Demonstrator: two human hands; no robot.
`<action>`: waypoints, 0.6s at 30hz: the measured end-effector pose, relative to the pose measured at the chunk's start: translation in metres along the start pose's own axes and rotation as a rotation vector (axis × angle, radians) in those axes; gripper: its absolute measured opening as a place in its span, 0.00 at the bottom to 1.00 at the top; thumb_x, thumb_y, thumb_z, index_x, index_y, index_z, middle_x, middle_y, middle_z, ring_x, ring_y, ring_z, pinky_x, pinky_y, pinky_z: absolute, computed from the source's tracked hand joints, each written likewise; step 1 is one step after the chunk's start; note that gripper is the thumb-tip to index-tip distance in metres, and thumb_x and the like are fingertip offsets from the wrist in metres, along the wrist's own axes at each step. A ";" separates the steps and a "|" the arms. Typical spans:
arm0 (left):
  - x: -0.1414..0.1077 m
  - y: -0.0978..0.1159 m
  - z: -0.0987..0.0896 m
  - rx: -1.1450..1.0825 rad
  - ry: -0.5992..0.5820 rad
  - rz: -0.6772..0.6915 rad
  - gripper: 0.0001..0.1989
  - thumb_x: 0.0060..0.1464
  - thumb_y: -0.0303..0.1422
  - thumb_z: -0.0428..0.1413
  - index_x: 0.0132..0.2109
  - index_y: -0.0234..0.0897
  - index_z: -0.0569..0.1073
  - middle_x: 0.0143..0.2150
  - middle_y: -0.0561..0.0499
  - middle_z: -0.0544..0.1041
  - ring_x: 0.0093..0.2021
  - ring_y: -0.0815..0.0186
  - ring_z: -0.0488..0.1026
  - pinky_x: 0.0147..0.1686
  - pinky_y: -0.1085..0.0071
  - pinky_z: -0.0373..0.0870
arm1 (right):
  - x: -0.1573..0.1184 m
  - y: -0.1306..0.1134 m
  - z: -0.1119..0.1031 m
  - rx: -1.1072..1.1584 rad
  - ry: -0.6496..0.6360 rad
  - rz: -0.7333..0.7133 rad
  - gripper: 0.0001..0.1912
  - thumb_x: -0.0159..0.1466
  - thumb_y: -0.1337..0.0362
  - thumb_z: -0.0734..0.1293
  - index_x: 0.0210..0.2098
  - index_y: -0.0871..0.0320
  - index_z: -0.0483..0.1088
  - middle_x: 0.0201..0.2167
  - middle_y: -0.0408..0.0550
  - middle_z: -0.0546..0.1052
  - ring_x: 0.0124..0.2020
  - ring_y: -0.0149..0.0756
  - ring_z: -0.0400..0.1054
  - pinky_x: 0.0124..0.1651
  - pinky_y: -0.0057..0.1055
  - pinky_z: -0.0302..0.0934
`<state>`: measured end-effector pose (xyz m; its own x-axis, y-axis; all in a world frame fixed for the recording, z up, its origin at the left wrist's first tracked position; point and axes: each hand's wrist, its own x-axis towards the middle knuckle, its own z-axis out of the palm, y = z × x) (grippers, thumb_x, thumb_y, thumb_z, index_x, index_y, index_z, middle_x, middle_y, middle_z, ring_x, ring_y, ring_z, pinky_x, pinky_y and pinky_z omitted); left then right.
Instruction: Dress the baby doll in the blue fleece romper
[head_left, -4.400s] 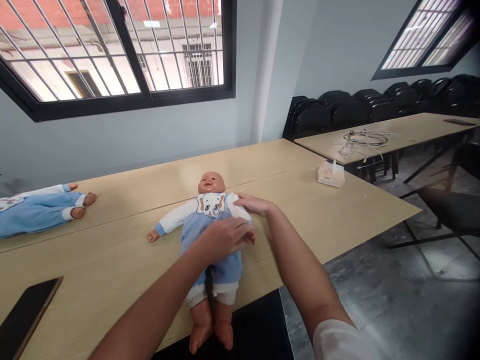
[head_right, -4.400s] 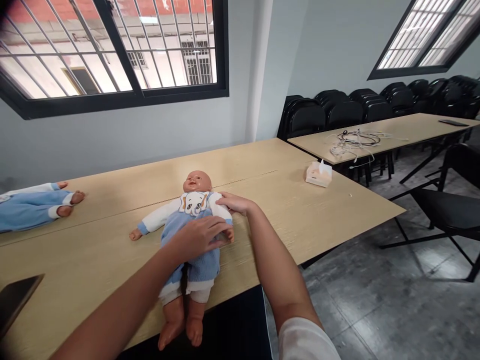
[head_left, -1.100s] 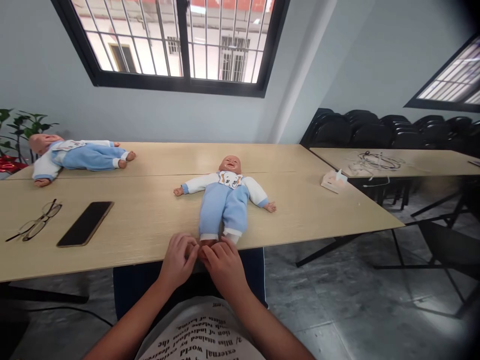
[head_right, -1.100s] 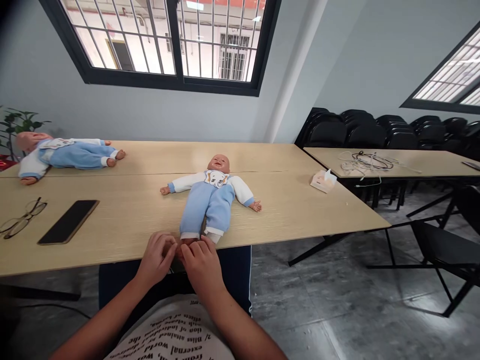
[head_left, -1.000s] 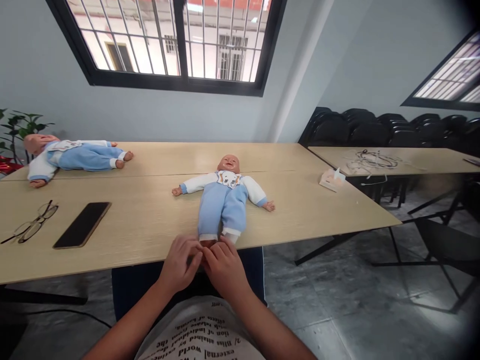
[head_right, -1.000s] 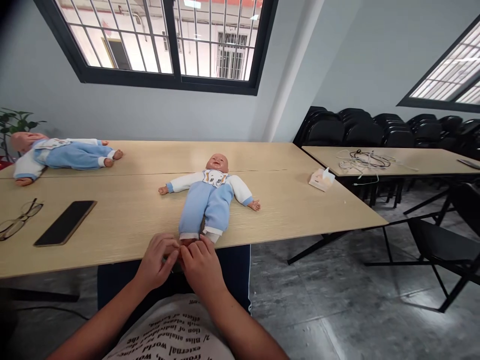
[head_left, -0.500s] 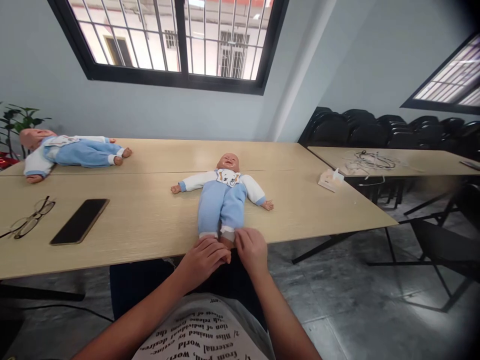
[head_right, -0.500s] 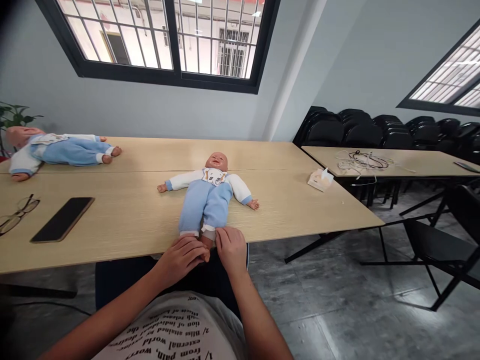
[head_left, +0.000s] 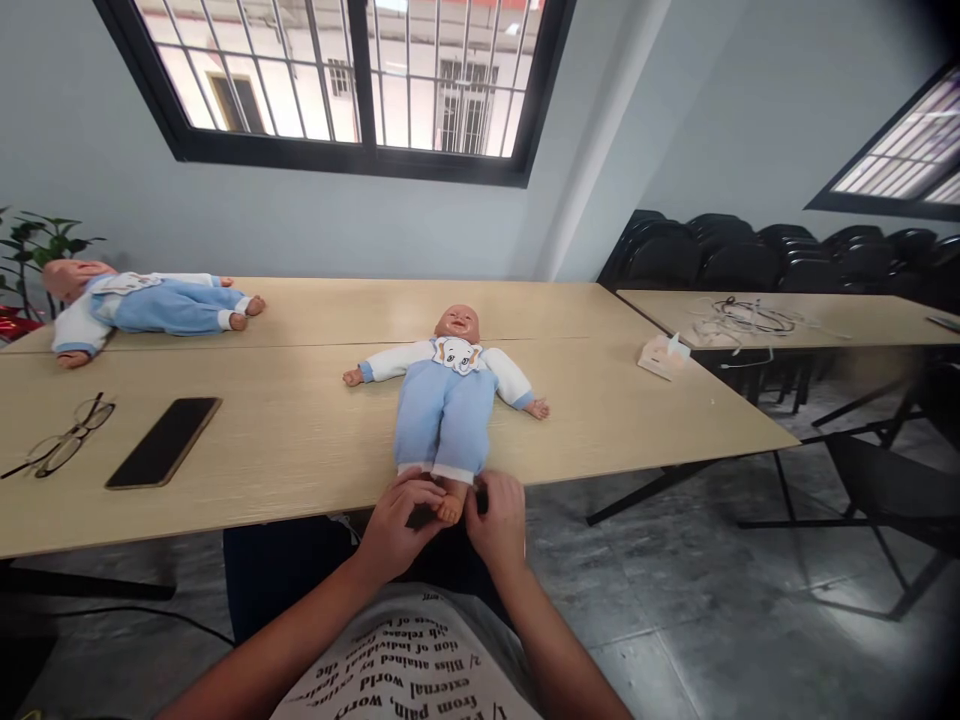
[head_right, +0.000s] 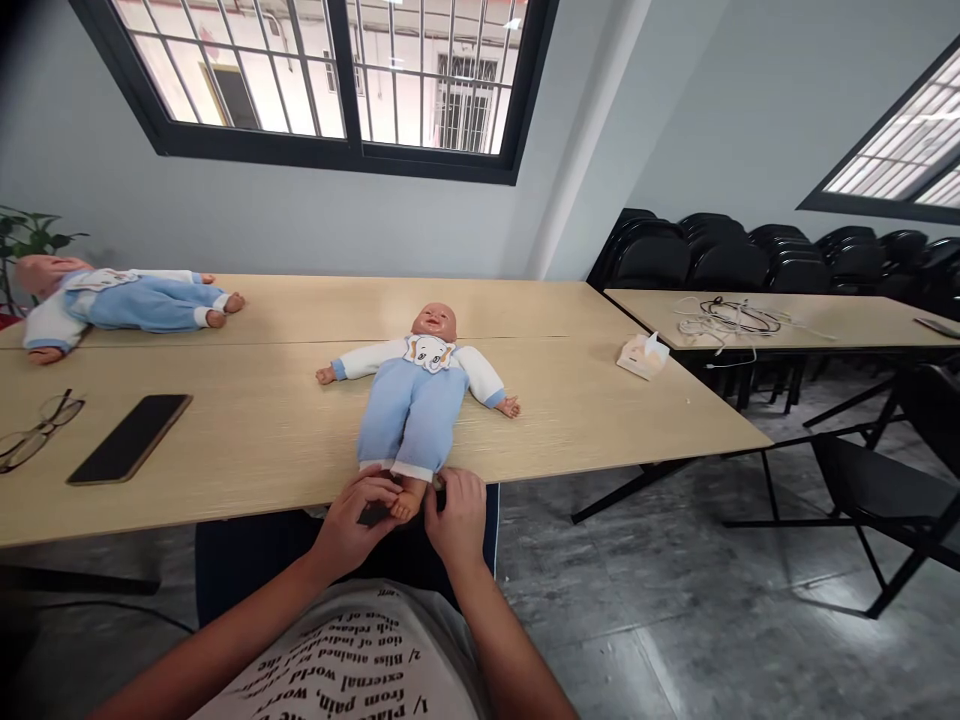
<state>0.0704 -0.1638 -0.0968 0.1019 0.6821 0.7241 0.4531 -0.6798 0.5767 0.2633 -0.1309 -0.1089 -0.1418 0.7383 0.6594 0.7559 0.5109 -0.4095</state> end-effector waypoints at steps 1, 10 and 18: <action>-0.001 0.000 0.001 -0.018 0.008 -0.003 0.09 0.60 0.32 0.65 0.45 0.41 0.73 0.42 0.50 0.84 0.48 0.60 0.81 0.62 0.50 0.73 | 0.002 -0.001 0.001 -0.001 -0.010 0.008 0.01 0.69 0.68 0.64 0.39 0.56 0.68 0.34 0.49 0.74 0.38 0.43 0.66 0.43 0.39 0.59; -0.002 -0.003 0.001 -0.038 -0.006 -0.008 0.10 0.59 0.30 0.66 0.45 0.41 0.73 0.42 0.51 0.83 0.46 0.61 0.81 0.62 0.50 0.72 | 0.002 -0.005 0.005 0.073 0.007 0.045 0.06 0.69 0.68 0.64 0.34 0.55 0.66 0.30 0.46 0.72 0.35 0.41 0.64 0.41 0.37 0.56; -0.001 -0.003 0.000 -0.053 -0.023 -0.018 0.10 0.59 0.30 0.65 0.44 0.41 0.72 0.42 0.50 0.83 0.46 0.60 0.81 0.61 0.49 0.73 | 0.002 -0.005 0.004 0.127 -0.031 0.075 0.07 0.69 0.68 0.63 0.33 0.55 0.66 0.30 0.46 0.72 0.35 0.41 0.65 0.42 0.38 0.56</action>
<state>0.0688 -0.1624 -0.0990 0.1144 0.7002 0.7048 0.4072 -0.6801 0.6096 0.2568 -0.1302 -0.1076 -0.1091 0.7891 0.6045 0.6785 0.5036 -0.5349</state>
